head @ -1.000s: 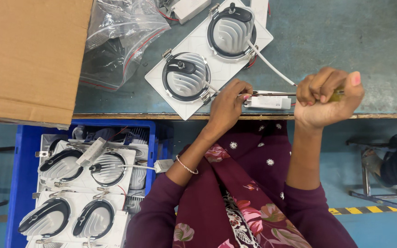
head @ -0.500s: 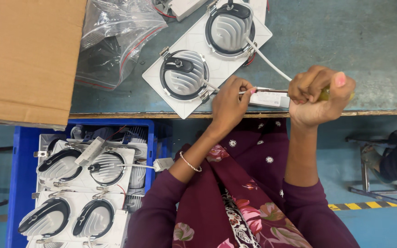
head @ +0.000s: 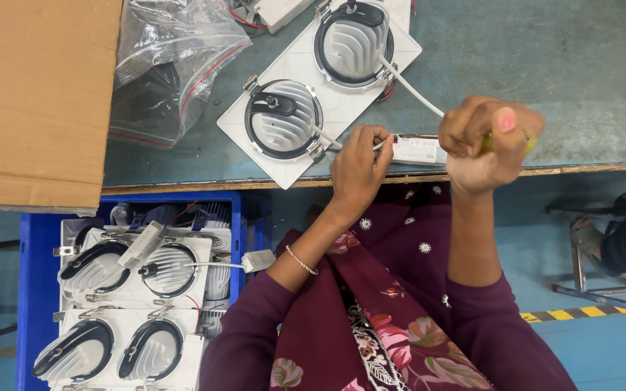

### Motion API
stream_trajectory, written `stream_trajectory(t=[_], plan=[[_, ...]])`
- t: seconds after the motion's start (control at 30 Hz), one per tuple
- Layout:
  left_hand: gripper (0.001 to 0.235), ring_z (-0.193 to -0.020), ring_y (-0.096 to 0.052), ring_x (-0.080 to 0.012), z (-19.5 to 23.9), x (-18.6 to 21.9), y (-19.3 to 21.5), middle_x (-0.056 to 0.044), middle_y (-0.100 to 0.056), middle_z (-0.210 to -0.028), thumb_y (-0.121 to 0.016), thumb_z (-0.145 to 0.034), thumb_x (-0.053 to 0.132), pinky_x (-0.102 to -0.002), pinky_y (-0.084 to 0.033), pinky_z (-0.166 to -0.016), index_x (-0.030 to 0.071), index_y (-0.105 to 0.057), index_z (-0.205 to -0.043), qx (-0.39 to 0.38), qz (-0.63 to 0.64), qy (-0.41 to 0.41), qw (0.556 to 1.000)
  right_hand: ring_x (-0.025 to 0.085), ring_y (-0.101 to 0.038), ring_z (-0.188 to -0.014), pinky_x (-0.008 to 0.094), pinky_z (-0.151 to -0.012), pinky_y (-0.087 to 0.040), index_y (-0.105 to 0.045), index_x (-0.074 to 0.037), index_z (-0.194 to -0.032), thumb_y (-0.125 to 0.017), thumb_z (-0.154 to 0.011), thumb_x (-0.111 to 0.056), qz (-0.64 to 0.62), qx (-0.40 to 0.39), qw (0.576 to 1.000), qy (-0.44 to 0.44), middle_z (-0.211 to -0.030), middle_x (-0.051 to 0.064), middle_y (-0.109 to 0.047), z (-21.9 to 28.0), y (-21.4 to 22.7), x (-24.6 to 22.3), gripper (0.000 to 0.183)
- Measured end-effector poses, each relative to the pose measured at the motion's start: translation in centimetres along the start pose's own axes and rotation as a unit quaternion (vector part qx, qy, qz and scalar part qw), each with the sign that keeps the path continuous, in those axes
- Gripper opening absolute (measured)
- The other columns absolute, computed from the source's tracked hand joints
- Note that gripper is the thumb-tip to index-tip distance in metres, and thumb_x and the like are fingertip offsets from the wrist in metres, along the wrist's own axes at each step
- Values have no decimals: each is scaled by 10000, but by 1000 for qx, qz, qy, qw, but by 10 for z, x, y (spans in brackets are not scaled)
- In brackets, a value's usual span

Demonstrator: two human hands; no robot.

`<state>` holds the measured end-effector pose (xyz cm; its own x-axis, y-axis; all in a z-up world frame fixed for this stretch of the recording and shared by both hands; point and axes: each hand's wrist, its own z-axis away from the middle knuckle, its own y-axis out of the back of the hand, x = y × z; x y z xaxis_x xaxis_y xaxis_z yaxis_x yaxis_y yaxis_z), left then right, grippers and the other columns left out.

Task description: The person assembles a lighting fixture by twisting wire connectors onto electrical leads and using a screwdriver to secure components.

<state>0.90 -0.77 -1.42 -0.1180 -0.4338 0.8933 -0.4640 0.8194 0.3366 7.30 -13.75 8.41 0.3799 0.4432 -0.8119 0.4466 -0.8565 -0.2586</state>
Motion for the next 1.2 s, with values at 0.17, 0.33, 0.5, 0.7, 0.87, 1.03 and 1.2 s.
stream_trajectory(t=[0.17,0.33,0.5,0.7,0.87,1.03,1.2], plan=[[151,-789,-714,-212,0,0,0,-45,-654,-970,-686,-985,198,-334,-556,-642,74,-607,-1019,5,9,-6,1000,85,-191,-392,248,-362,-158,-302,-34,-610,-507,-1058,-307,-10,-21,1000,-10,-512,84,-306,-3,0,4,562],[144,-813,-700,-238,0,2,1,-49,-652,-962,-700,-969,181,-368,-551,-676,76,-611,-1012,7,-9,-4,1000,87,-193,-394,247,-357,-163,-304,-35,-616,-513,-1067,-306,-11,-23,1000,-16,-512,81,-308,-3,0,6,566],[140,-954,-650,-262,2,11,1,-69,-617,-1045,-718,-956,137,-386,-534,-775,71,-625,-1037,49,-55,-56,996,86,-212,-387,249,-365,-165,-312,-30,-610,-512,-1068,-272,-6,-27,1000,-15,-507,80,-324,-5,-5,7,556],[139,-995,-615,-291,-1,30,10,-93,-621,-1088,-733,-891,124,-427,-481,-767,62,-681,-1005,41,-131,-60,989,98,-246,-394,249,-394,-160,-313,-28,-602,-519,-1072,-232,-5,-27,999,-46,-520,83,-338,-10,-10,8,552],[96,-929,-647,-298,1,43,35,-81,-677,-1022,-689,-943,117,-456,-455,-783,60,-708,-1019,-43,-155,11,987,96,-249,-405,252,-398,-162,-305,-31,-614,-525,-1070,-232,-10,-27,998,-63,-520,60,-321,-12,-11,6,544],[173,-913,-627,-328,-20,30,38,-102,-661,-948,-772,-845,167,-459,-473,-800,63,-713,-970,-83,-161,-59,982,83,-232,-417,251,-403,-166,-314,-25,-614,-522,-1062,-209,-5,-34,997,-63,-528,58,-327,-12,-14,5,527],[210,-839,-640,-321,-38,6,25,-118,-651,-867,-843,-775,204,-444,-491,-760,64,-722,-873,-144,-95,-65,983,90,-256,-431,254,-417,-183,-327,-28,-612,-522,-1066,-197,17,-39,997,-60,-534,81,-381,-12,-15,4,522]])
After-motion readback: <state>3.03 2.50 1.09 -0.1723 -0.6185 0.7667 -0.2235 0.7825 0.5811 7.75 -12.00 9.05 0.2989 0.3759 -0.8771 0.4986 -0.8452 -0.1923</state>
